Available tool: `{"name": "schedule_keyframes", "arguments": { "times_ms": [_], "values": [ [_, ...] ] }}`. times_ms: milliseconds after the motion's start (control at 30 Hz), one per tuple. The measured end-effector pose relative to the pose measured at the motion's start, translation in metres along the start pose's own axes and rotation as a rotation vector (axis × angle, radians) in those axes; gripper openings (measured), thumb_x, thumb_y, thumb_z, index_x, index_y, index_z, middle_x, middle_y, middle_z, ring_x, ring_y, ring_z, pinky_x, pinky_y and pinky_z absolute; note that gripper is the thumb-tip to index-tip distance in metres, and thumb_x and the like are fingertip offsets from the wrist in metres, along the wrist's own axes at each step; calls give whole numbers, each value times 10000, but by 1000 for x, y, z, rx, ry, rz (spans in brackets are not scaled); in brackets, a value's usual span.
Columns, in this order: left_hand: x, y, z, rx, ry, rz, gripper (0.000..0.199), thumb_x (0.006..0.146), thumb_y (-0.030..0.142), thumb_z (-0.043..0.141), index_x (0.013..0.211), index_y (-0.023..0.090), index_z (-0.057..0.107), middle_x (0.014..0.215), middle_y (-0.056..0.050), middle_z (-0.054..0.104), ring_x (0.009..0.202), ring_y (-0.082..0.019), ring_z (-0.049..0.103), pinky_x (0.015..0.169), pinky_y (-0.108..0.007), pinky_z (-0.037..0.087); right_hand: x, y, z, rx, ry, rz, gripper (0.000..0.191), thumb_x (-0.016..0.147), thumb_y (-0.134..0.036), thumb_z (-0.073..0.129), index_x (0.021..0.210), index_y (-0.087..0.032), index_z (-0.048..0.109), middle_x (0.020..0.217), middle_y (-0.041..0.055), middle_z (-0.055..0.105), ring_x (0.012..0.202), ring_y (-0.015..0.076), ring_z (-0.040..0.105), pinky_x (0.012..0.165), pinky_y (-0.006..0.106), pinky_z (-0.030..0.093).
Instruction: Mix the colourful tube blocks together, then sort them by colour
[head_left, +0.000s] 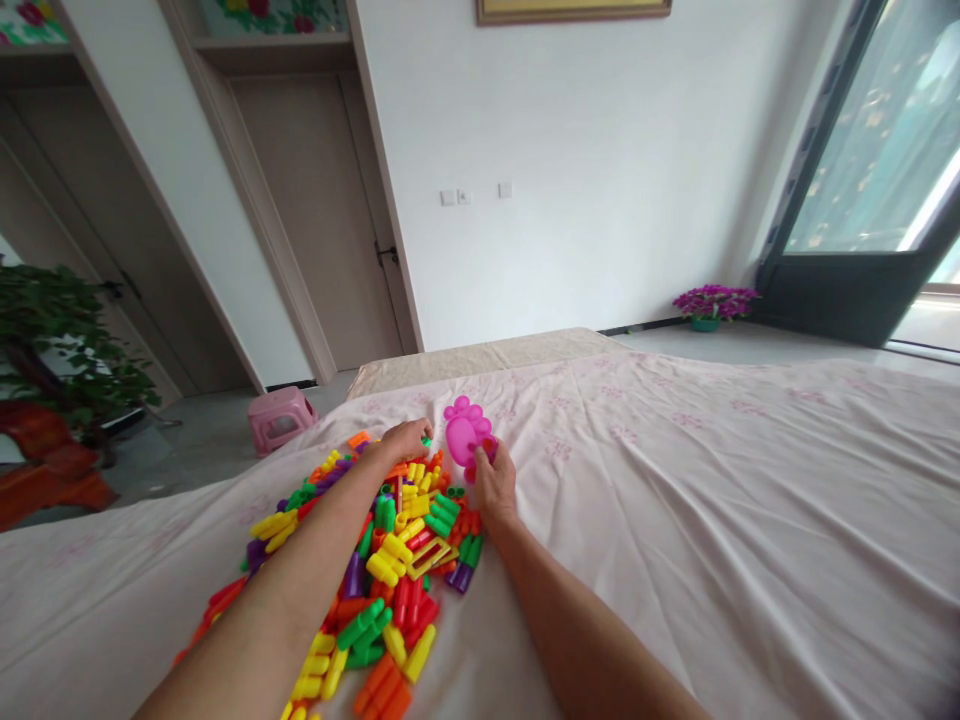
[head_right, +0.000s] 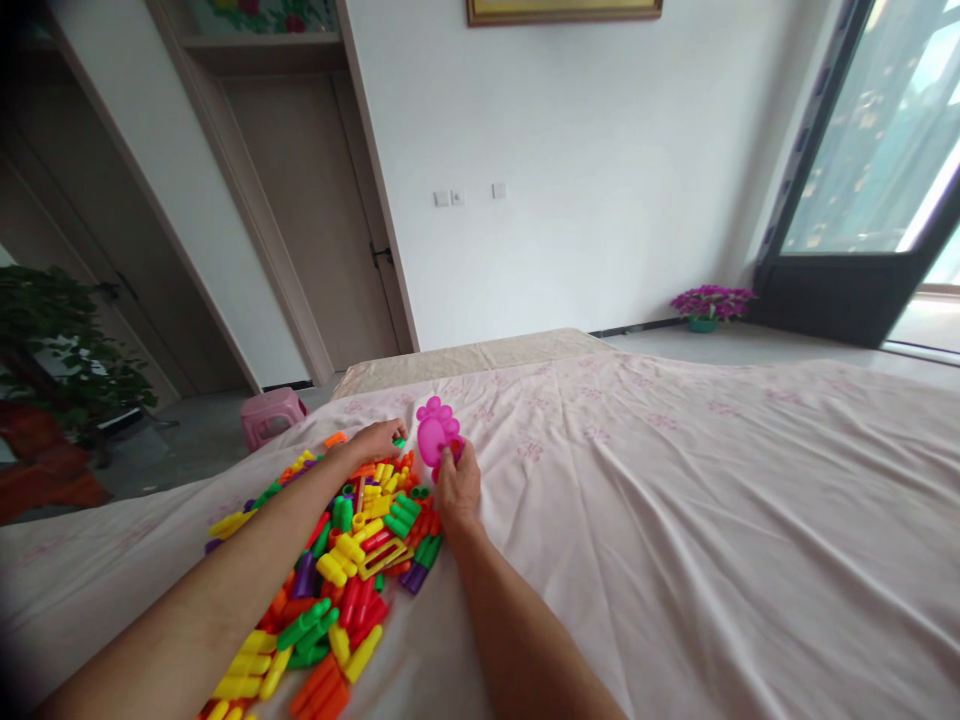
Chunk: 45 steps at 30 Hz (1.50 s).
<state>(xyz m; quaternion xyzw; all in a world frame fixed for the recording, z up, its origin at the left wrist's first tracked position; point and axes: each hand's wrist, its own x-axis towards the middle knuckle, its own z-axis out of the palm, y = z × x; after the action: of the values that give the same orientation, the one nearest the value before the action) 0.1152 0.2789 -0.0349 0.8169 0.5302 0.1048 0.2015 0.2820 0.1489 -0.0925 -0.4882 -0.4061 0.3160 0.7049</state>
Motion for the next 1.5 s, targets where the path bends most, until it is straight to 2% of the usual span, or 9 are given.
{"name": "schedule_keyframes", "arguments": {
  "times_ms": [100, 233, 433, 633, 933, 1133, 1267, 1367, 1500],
  "values": [
    [-8, 9, -5, -85, 76, 33, 386, 928, 370, 593, 1263, 177, 591, 1275, -109, 600, 1078, -226, 615, 903, -446, 543, 3, -2, 1, 54, 152, -11, 261, 845, -485, 574, 817, -226, 555, 743, -11, 583, 668, 155, 493, 590, 264, 412],
    [-22, 26, -16, -257, 116, 142, 382, 906, 301, 603, 1260, 158, 576, 1233, -115, 636, 1087, -225, 626, 903, -407, 544, 9, -9, 1, 186, 174, 23, 338, 813, -536, 631, 731, -213, 572, 639, -24, 544, 589, 138, 460, 528, 256, 377],
    [-50, 48, -18, -451, 11, 313, 606, 706, 343, 757, 1267, 182, 592, 1195, -98, 689, 1111, -248, 635, 944, -374, 524, 11, -23, 2, 519, -20, 307, 428, 684, -593, 757, 778, -212, 586, 558, -60, 514, 457, 96, 397, 407, 225, 317],
    [-61, 57, -8, -505, -67, 326, 533, 690, 396, 749, 1151, 135, 694, 1002, -99, 752, 990, -276, 664, 902, -421, 540, 7, -27, 3, 612, -270, 322, 431, 691, -563, 799, 789, -196, 596, 611, -48, 569, 497, 87, 452, 448, 207, 370],
    [-79, 59, -26, -461, -73, 289, 722, 610, 319, 804, 1287, 143, 625, 1093, -101, 738, 1007, -273, 673, 902, -396, 543, 10, -24, 7, 692, -262, 313, 375, 669, -478, 844, 772, -192, 624, 672, -32, 628, 570, 108, 529, 538, 227, 468],
    [-101, 36, -63, -327, 51, 141, 887, 626, 285, 775, 1444, 147, 462, 1144, -141, 709, 1100, -300, 656, 902, -423, 532, 19, -26, -2, 799, -201, 382, 356, 647, -402, 867, 796, -208, 608, 650, -54, 644, 519, 104, 535, 425, 205, 435],
    [-146, 42, -84, -27, 361, 95, 565, 737, 358, 721, 1268, 199, 612, 1260, -133, 655, 1170, -323, 599, 994, -461, 454, 19, -30, -6, 812, -322, 429, 326, 683, -401, 836, 819, -202, 617, 700, -28, 677, 564, 114, 578, 459, 210, 466],
    [-194, 70, -66, 255, 517, 195, 219, 880, 351, 598, 1034, 216, 674, 1101, -78, 699, 1081, -264, 615, 976, -409, 443, 23, -28, -11, 724, -181, 440, 331, 710, -451, 794, 801, -205, 592, 600, -60, 607, 461, 87, 498, 382, 201, 387],
    [-245, 115, -1, 359, 272, 314, 110, 907, 308, 592, 940, 245, 677, 959, -32, 696, 945, -226, 616, 860, -385, 471, 29, -22, -18, 622, 22, 418, 365, 716, -500, 761, 783, -221, 535, 533, -98, 516, 404, 68, 419, 353, 191, 340]
  ]
}}
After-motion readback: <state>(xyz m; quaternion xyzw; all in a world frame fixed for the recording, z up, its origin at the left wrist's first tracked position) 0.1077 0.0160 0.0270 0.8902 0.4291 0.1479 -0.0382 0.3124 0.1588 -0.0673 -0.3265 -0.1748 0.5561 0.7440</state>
